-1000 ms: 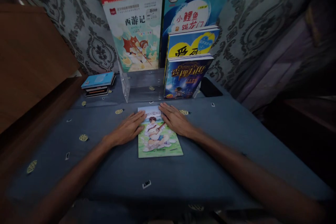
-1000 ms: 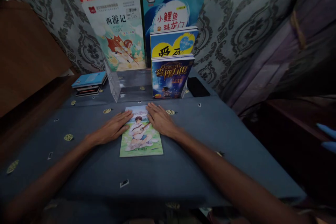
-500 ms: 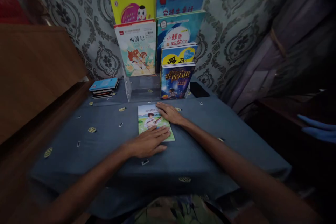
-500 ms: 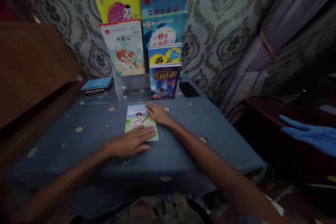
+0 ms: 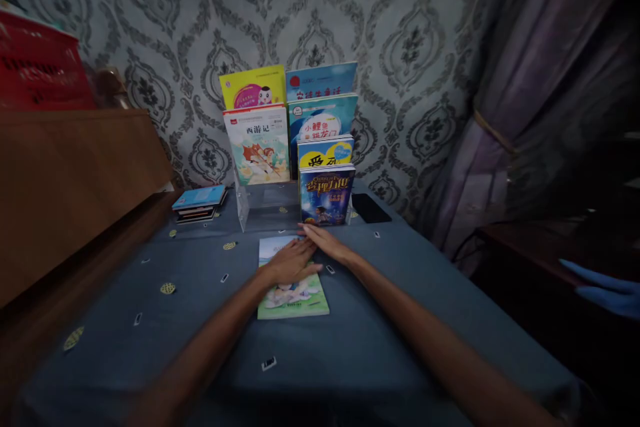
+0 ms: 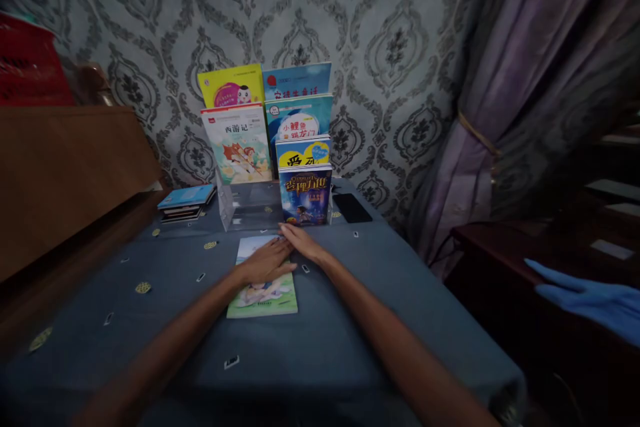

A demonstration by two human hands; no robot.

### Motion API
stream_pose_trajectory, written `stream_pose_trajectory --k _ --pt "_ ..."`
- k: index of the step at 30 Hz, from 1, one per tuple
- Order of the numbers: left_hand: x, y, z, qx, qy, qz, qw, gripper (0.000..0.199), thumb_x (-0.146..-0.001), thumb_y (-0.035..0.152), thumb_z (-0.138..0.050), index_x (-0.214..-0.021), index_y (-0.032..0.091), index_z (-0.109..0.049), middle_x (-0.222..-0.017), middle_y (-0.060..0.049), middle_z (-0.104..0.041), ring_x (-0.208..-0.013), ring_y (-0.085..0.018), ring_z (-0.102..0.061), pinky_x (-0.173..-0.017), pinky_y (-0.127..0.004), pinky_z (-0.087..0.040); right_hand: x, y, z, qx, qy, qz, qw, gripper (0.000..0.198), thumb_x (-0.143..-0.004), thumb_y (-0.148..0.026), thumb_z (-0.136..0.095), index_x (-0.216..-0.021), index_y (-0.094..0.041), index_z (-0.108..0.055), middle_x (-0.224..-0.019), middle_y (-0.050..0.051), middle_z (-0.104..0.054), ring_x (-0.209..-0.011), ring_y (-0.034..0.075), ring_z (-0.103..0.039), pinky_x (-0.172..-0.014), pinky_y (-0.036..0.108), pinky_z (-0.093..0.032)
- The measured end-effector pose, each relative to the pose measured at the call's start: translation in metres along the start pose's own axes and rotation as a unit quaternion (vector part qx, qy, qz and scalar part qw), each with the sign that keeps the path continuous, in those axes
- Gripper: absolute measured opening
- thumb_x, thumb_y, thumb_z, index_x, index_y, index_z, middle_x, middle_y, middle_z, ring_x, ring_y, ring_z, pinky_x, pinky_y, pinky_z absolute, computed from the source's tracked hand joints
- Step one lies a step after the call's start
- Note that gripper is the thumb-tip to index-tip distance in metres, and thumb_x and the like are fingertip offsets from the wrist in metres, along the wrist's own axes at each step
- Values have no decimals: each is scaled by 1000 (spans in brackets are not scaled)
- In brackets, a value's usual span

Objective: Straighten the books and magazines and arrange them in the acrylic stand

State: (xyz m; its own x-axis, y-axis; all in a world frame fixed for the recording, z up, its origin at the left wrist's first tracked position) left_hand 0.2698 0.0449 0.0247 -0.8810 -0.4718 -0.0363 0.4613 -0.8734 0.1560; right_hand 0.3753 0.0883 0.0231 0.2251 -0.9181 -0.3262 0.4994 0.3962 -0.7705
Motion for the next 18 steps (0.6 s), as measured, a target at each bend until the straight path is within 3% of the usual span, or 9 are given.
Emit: stream_pose_trajectory --k 8,15,18 --pt "5 -21 0 10 12 34 999 64 -104 53 -26 -156 14 -29 -165 -15 -25 -154 -25 -21 -124 -50 -16 0 4 -7 64 6 -16 998 58 -103 -50 -31 -148 -17 -47 -150 14 -53 -138 24 -50 -117 47 -36" --pt "47 -74 -2 3 37 174 984 65 -104 51 -26 -156 14 -29 -164 -13 -26 -154 -26 -20 -123 -49 -21 4 -10 -17 170 -8 -18 985 51 -103 -38 -35 -143 -11 -51 -147 19 -55 -137 26 -51 -116 48 -37" --pt "59 -88 -4 -5 58 205 977 61 -104 43 -20 -156 13 -30 -164 -14 -26 -154 -26 -20 -122 -49 -24 9 -28 -39 230 -14 -10 973 46 -101 -33 -40 -137 -10 -57 -148 21 -53 -142 32 -45 -118 59 -26"
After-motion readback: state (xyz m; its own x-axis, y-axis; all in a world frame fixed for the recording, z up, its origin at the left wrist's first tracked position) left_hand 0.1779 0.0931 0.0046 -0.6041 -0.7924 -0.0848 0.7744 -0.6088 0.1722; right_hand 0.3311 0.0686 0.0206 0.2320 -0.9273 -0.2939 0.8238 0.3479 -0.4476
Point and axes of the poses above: each hand's wrist, its own x-axis away from the middle knuckle, its own z-axis out of the back of the hand, y = z × x, the point moved 7 cm from there along -x, towards the middle knuckle
